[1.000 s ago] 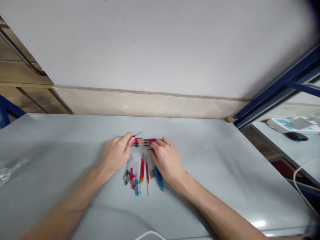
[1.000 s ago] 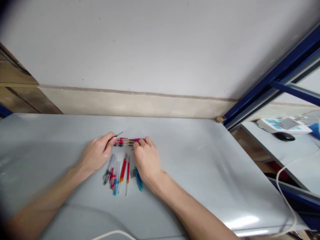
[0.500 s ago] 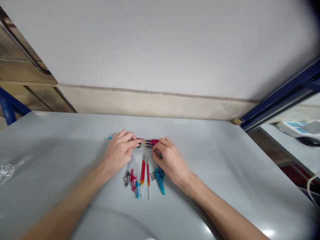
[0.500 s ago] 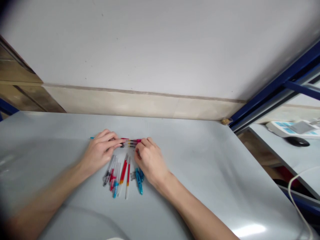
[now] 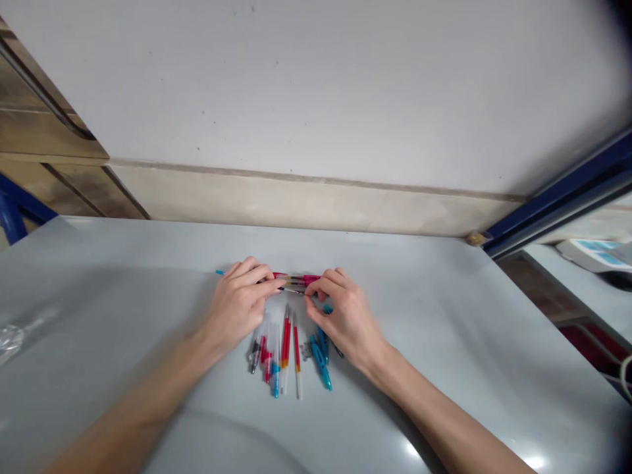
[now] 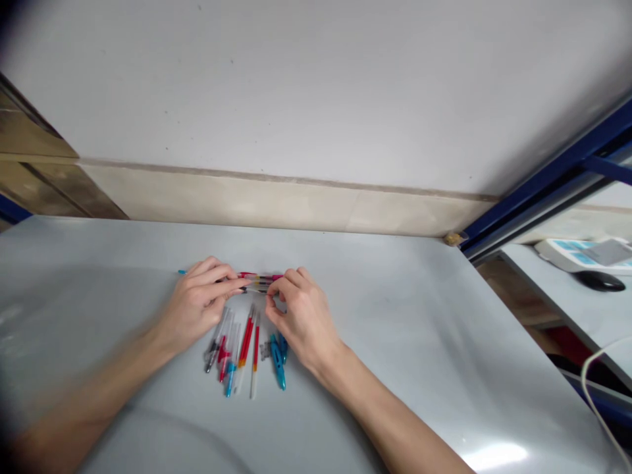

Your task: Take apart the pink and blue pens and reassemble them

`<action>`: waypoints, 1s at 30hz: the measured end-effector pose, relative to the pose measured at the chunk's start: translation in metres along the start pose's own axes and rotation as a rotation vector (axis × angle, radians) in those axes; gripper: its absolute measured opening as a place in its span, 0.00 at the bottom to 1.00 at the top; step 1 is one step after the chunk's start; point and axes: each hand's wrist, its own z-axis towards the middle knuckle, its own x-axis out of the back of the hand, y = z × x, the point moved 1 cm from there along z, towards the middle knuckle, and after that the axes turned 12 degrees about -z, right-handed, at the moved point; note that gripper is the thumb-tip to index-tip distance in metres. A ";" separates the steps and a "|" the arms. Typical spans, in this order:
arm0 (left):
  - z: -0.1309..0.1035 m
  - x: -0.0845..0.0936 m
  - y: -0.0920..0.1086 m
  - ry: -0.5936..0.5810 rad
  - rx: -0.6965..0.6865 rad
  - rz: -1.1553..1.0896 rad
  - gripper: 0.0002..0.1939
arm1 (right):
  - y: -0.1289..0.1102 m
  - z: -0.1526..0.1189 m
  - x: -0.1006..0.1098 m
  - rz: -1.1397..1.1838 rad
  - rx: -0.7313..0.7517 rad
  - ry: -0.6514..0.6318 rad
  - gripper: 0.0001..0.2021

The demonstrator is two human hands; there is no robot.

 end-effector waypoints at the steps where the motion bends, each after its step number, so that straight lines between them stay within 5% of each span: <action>1: 0.000 0.000 0.000 -0.001 0.002 -0.005 0.15 | 0.000 0.000 0.000 -0.001 -0.003 -0.003 0.07; 30: -0.001 -0.002 0.017 -0.090 -0.095 0.071 0.11 | -0.012 -0.001 0.004 0.045 0.083 0.027 0.05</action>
